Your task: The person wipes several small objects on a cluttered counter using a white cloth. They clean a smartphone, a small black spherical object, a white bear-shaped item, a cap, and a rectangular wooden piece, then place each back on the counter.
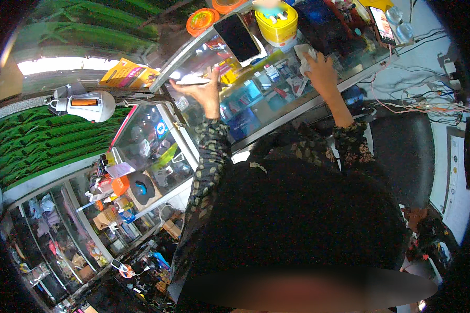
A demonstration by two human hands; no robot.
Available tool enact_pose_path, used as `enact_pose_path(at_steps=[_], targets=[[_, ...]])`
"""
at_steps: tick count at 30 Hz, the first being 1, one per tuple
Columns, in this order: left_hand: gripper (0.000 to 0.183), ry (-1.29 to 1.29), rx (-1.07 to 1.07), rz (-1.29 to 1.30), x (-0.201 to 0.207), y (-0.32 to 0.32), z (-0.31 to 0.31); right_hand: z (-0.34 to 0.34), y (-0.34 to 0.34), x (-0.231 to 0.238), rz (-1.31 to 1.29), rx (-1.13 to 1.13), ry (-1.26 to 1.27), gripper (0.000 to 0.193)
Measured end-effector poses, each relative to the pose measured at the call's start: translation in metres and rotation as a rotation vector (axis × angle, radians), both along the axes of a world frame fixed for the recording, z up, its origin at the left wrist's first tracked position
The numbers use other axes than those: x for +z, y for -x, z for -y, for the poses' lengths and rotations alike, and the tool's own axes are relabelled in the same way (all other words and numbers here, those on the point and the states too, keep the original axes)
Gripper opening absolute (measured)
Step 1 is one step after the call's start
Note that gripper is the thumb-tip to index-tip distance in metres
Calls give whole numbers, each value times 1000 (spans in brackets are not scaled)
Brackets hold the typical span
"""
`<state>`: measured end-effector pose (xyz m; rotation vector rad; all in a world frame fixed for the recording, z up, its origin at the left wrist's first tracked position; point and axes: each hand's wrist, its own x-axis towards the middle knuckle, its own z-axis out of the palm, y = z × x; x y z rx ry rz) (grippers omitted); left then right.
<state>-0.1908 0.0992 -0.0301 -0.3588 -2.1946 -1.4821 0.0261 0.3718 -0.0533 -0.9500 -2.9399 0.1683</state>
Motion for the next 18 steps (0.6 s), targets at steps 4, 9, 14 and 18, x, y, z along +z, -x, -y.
enact_pose_path(at_steps=[4,9,14,18], targets=[[140,83,107,-46,-6,12,-27,1,4,6,31,0,3,69],[137,-9,177,181,-7,16,-53,2,6,5,24,-10,5,69],[143,27,119,26,-13,24,-59,3,7,1,16,-8,1,69],[141,36,129,19,-23,25,-59,3,6,-4,13,-5,0,71]])
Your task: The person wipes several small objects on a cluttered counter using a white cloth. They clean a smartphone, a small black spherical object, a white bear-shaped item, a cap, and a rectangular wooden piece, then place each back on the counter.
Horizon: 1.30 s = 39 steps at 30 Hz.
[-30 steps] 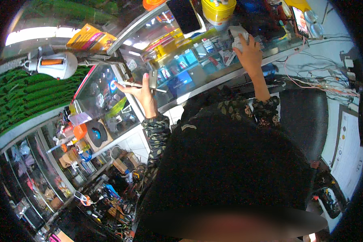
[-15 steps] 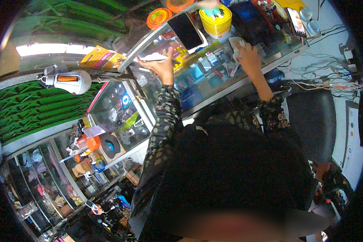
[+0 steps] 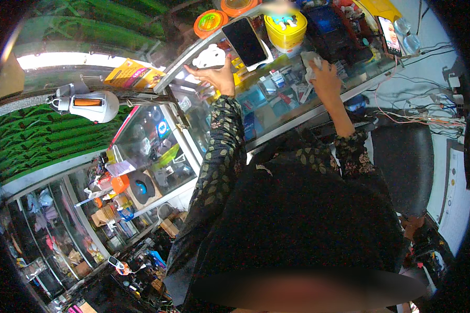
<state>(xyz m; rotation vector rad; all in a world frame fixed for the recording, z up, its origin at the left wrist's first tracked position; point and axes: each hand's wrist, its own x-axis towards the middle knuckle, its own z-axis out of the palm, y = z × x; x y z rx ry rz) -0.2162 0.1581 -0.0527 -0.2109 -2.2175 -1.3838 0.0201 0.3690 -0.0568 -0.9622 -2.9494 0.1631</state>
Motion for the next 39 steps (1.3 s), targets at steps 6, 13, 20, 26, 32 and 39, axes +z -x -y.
enact_pose_path(at_steps=[6,13,20,26,32,39], targets=[[122,-199,-133,157,-8,-11,11,0,1,0,-10,7,-57,70],[96,-473,-283,324,-18,-35,44,-2,-2,-2,-79,-77,114,65],[65,-291,-133,210,-6,-113,171,24,-1,-7,-195,150,74,54],[60,-218,259,272,-2,-203,268,135,39,-5,-244,753,185,44],[58,-269,505,338,-10,-275,312,229,144,-2,-290,1061,90,47],[52,-395,632,366,-20,-317,352,281,242,-3,-226,881,99,54]])
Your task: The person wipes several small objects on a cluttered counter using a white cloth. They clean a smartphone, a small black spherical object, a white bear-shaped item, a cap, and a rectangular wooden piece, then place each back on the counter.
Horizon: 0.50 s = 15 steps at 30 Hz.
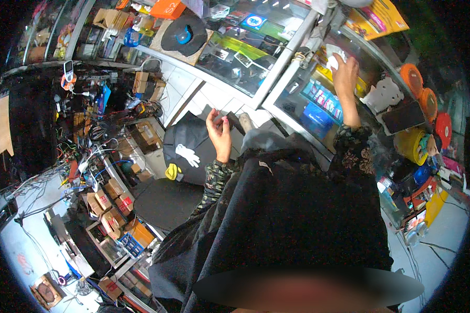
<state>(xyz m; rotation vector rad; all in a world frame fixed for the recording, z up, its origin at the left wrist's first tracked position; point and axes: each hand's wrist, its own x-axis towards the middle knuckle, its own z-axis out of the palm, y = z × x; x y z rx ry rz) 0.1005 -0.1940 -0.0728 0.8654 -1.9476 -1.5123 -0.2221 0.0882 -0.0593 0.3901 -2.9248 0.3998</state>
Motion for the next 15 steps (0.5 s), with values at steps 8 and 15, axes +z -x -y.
enact_pose_path(at_steps=[8,15], targets=[[33,63,21,113,6,5,84,21,-12,-7,5,-96,-95,48],[22,391,-327,-28,35,107,157,55,-61,-14,-7,-238,-201,45]])
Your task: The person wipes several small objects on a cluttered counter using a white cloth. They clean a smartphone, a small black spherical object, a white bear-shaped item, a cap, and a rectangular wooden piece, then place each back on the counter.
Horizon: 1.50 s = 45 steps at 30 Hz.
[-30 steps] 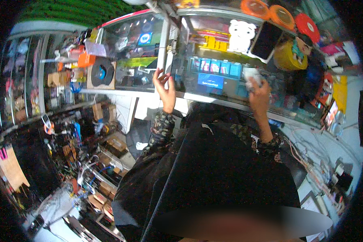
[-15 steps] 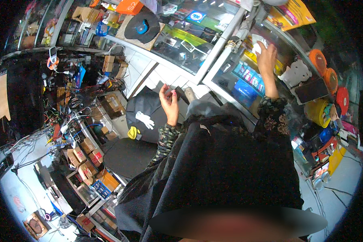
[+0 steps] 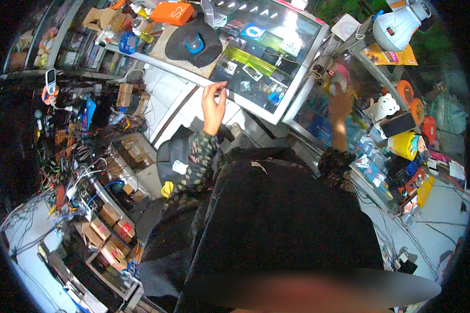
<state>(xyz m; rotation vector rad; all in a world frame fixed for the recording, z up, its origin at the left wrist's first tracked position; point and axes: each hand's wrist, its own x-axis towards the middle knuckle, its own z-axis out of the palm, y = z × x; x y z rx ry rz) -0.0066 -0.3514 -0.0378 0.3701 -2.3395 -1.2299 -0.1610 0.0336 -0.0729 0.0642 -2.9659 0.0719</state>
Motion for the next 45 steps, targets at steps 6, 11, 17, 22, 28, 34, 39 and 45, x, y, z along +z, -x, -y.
enact_pose_path(at_steps=[6,11,17,22,28,34,39,45], targets=[[35,423,-400,68,-6,123,-11,20,-70,2,208,-77,-60,56],[37,735,-453,122,-34,191,-51,12,-120,15,199,-44,67,66],[20,846,-335,209,-66,209,-50,-20,-160,38,261,14,181,62],[18,86,-628,231,-31,186,-62,-53,-177,49,209,90,321,57],[17,-825,-1112,472,52,129,-192,-69,-166,39,236,173,490,55],[28,-462,-973,291,27,148,-350,-80,-164,26,347,190,410,66],[26,-252,-735,263,-17,161,-383,-83,-166,21,344,222,384,71],[21,-330,-638,-167,26,101,-259,-52,-145,47,412,273,710,61]])
